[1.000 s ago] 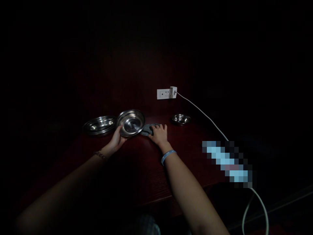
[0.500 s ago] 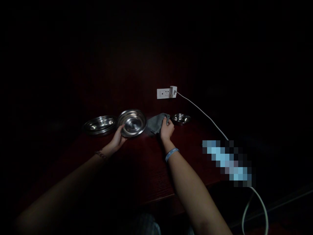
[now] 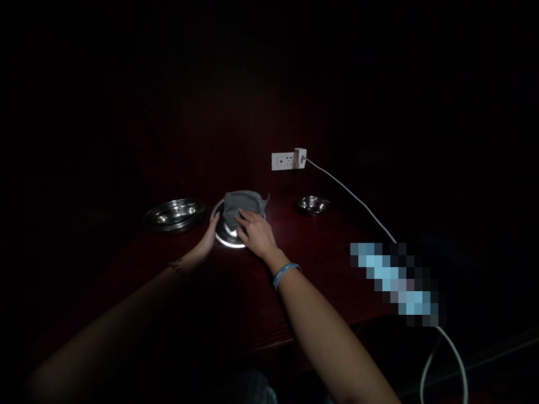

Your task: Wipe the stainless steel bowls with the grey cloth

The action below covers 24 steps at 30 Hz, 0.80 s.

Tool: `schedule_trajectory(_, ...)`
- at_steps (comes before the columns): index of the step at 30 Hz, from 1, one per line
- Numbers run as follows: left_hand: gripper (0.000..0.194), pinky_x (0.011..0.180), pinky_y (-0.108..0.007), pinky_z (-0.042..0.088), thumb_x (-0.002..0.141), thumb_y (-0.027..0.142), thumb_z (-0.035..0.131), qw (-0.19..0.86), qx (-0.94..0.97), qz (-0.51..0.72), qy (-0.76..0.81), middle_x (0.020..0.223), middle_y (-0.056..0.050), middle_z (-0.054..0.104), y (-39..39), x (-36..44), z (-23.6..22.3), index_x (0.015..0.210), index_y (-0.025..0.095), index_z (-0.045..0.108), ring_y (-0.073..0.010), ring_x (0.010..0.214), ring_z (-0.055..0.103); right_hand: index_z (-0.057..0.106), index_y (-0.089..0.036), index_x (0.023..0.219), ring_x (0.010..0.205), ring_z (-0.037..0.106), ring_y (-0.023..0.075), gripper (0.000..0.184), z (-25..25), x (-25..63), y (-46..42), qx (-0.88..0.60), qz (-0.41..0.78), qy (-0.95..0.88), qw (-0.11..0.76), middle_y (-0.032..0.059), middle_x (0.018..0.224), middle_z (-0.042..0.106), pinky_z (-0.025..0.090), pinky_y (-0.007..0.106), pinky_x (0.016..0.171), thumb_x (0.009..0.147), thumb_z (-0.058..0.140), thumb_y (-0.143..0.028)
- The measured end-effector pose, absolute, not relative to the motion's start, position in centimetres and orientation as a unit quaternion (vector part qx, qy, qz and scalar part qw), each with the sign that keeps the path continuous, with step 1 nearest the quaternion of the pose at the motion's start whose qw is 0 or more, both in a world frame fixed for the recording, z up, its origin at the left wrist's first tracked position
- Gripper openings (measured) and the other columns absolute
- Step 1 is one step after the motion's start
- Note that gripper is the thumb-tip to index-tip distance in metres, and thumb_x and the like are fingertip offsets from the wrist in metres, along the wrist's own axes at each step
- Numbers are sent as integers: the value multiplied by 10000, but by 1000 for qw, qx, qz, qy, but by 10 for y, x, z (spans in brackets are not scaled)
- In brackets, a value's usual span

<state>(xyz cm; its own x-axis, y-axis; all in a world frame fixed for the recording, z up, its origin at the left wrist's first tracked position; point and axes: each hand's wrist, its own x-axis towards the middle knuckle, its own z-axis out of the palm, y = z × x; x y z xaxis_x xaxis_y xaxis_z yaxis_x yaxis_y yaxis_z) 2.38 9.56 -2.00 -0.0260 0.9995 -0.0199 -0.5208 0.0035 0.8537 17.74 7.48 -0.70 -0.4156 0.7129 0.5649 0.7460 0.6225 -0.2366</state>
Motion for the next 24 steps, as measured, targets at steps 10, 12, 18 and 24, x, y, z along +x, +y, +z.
schedule_trajectory(10,319,1103,-319,323,913,235,402,583,340,635,377,1129,-49,685,92,29,-13,1154,221,610,-185,1310,438,416,-227,1399,1313,391,211,490,-4,179,71,-394,-19,-881,261,58,1460,412,295,393,1098,909,416,-255)
schedule_trajectory(12,312,1101,-327,329,912,231,403,587,344,630,374,1100,-54,696,93,29,-15,1134,214,621,-192,1308,441,424,-217,1392,1300,401,211,504,-3,177,69,-399,-5,-876,270,57,1443,434,298,401,1092,890,394,-202)
schedule_trajectory(18,273,1087,-304,348,903,272,433,621,372,591,356,1031,-69,719,101,28,-29,1005,194,674,-190,1264,492,585,-208,1210,1147,527,181,468,-1,169,74,-449,71,-799,394,28,1211,618,377,347,1025,826,338,-103)
schedule_trajectory(24,260,1092,-309,330,881,323,499,639,423,535,355,1066,-64,715,108,20,-44,983,179,691,-211,1229,526,625,-183,1046,1064,560,188,363,-2,167,78,-463,102,-778,412,50,1084,647,407,325,977,827,340,-126)
